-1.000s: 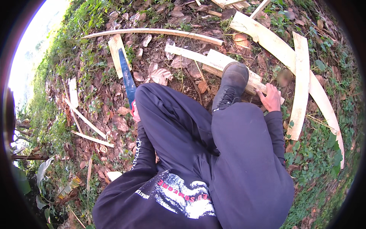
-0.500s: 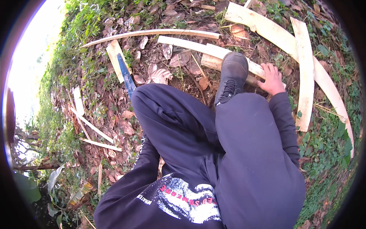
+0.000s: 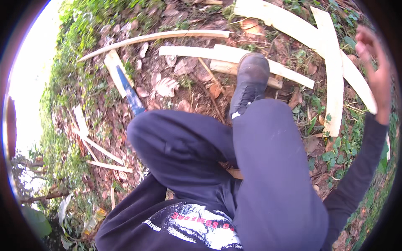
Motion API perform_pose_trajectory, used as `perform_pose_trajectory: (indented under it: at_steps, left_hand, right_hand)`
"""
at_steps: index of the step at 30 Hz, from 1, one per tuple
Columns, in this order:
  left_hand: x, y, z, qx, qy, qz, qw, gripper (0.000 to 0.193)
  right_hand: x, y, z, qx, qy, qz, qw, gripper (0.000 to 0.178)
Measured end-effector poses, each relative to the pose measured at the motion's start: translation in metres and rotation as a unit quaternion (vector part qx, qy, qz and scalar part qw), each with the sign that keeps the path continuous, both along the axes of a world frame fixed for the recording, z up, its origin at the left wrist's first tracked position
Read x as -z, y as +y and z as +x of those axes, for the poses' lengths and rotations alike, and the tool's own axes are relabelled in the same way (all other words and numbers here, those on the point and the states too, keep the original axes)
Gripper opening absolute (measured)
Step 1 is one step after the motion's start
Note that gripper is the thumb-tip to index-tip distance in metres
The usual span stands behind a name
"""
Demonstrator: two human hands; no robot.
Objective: The person sits on the ground and uses a hand saw to cut a wooden plank. They hold the plank with both hands, position it between their legs, and saw through it, creating smaller pieces.
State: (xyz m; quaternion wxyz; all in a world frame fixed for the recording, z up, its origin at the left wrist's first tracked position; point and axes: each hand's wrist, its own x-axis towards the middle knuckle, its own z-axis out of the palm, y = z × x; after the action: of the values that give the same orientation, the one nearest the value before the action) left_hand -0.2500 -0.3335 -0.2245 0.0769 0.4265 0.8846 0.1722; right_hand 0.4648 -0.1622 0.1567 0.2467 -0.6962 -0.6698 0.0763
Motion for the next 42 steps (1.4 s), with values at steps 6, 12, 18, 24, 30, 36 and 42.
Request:
perform_pose_trajectory:
  at_steps: [6, 12, 18, 24, 30, 36, 42]
  left_hand:
    - [-0.013, 0.061, -0.025, -0.010, -0.076, 0.150, 0.986, 0.035]
    - [-0.101, 0.121, -0.076, -0.038, -0.389, 0.313, 0.866, 0.033]
    - [-0.237, 0.128, -0.048, -0.005, -0.396, 0.338, 0.854, 0.025]
    - [-0.298, 0.147, 0.035, 0.080, -0.445, 0.380, 0.807, 0.025]
    - [-0.277, 0.146, 0.120, 0.132, -0.531, 0.235, 0.804, 0.025]
    - [-0.229, 0.138, 0.163, 0.145, -0.646, 0.147, 0.735, 0.022]
    - [-0.217, 0.142, 0.171, 0.174, -0.655, 0.098, 0.729, 0.028]
  right_hand:
    - [0.119, -0.027, -0.081, -0.071, 0.018, -0.123, 0.990, 0.043]
    - [0.152, 0.009, -0.122, -0.097, 0.007, -0.103, 0.990, 0.045]
    - [0.174, 0.066, -0.189, -0.135, 0.042, -0.029, 0.989, 0.044]
    - [0.186, 0.122, -0.245, -0.152, -0.040, -0.176, 0.972, 0.036]
    - [0.200, 0.142, -0.212, -0.161, 0.066, -0.251, 0.952, 0.029]
    - [0.204, 0.153, -0.202, -0.158, 0.120, -0.325, 0.924, 0.029]
    - [0.249, 0.145, -0.184, -0.178, 0.222, -0.294, 0.912, 0.027]
